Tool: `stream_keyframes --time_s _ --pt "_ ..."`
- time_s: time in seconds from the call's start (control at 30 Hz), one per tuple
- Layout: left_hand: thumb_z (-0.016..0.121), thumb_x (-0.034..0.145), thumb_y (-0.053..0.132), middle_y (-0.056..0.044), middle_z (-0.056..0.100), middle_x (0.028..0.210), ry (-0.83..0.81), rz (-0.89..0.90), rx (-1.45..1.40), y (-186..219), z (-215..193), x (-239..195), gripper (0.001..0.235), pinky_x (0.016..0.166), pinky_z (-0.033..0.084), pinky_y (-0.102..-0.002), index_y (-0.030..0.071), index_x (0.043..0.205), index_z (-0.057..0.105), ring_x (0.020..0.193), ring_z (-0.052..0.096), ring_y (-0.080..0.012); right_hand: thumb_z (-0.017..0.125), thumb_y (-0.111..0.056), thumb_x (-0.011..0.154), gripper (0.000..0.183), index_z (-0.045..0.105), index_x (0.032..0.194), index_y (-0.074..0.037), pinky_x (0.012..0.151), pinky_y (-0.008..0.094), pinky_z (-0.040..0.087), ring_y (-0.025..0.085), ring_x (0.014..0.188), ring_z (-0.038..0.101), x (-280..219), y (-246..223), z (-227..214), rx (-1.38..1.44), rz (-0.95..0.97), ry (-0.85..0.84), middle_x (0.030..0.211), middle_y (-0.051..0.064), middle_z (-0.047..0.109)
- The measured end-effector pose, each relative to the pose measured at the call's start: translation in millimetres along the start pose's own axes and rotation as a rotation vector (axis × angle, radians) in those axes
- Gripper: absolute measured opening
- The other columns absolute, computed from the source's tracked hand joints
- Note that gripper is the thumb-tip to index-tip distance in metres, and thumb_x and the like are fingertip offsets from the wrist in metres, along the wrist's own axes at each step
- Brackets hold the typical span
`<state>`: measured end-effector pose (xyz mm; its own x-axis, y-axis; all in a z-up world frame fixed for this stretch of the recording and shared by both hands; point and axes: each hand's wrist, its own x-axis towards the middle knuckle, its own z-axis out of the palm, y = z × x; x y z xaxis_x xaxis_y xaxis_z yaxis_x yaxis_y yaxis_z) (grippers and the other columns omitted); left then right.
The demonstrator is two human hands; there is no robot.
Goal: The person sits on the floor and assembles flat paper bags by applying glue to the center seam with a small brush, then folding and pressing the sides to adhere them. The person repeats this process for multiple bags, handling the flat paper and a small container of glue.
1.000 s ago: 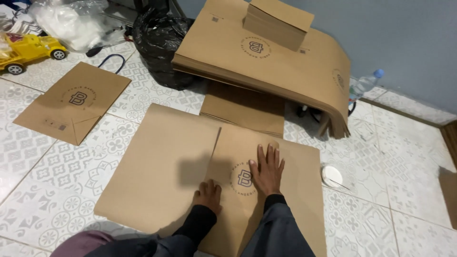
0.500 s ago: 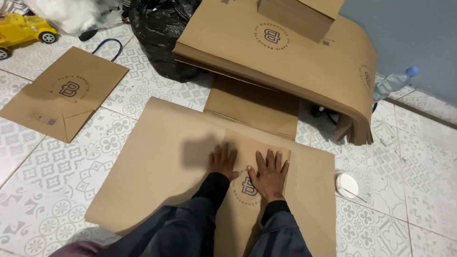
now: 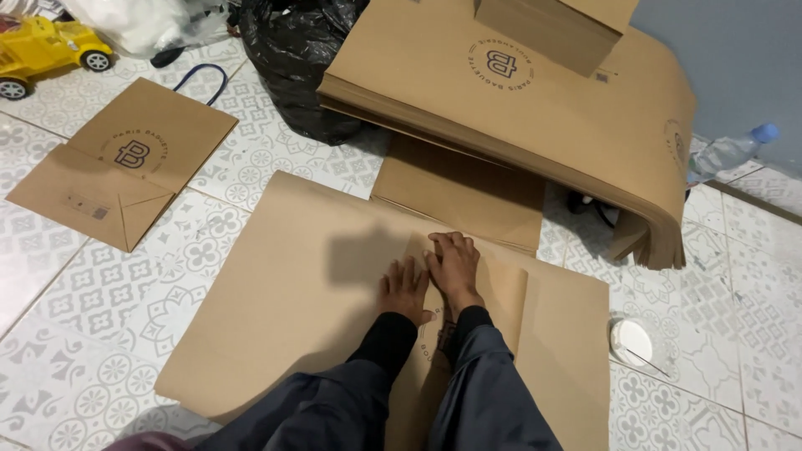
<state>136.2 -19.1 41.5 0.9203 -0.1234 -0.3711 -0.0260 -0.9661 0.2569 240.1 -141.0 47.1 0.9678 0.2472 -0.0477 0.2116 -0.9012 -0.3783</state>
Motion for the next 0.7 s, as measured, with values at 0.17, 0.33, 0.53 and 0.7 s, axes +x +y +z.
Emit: stream_keyframes --time_s 0.17,0.33,0.53,0.7 --pt "0.063 0.093 0.061 -0.019 -0.006 0.172 -0.030 -0.009 -0.029 3 -10 -5 0.096 0.123 0.011 -0.062 0.022 0.165 0.012 0.155 -0.001 -0.0482 0.068 -0.038 0.091 0.035 0.062 0.125 -0.033 0.115 0.052 0.032 0.025 0.127 0.045 5 -11 -15 0.036 0.081 -0.047 0.126 -0.002 0.053" --pt "0.064 0.092 0.061 -0.020 -0.006 0.172 -0.036 -0.009 -0.035 2 -3 1 0.098 0.122 0.011 -0.063 0.022 0.166 0.012 0.155 -0.002 -0.0491 0.068 -0.042 0.091 0.033 0.061 0.122 -0.034 0.114 0.052 0.032 0.025 0.127 0.046 9 -15 -20 0.030 0.097 -0.085 0.127 -0.001 0.053" --pt "0.066 0.092 0.059 -0.024 -0.005 0.171 -0.002 -0.023 -0.023 4 -3 1 0.096 0.122 0.015 -0.063 0.021 0.164 0.015 0.154 0.001 -0.0498 0.067 -0.043 0.092 0.033 0.058 0.122 -0.033 0.115 0.053 0.030 0.026 0.128 0.046 12 -18 -20 -0.037 0.084 -0.093 0.128 0.001 0.054" --pt "0.066 0.091 0.061 -0.026 -0.003 0.169 0.002 -0.027 0.024 4 1 2 0.098 0.121 0.016 -0.063 0.020 0.163 0.013 0.154 0.001 -0.0499 0.066 -0.038 0.094 0.031 0.058 0.123 -0.029 0.115 0.054 0.030 0.028 0.126 0.047 3 -28 -24 -0.074 0.064 -0.078 0.125 0.004 0.055"
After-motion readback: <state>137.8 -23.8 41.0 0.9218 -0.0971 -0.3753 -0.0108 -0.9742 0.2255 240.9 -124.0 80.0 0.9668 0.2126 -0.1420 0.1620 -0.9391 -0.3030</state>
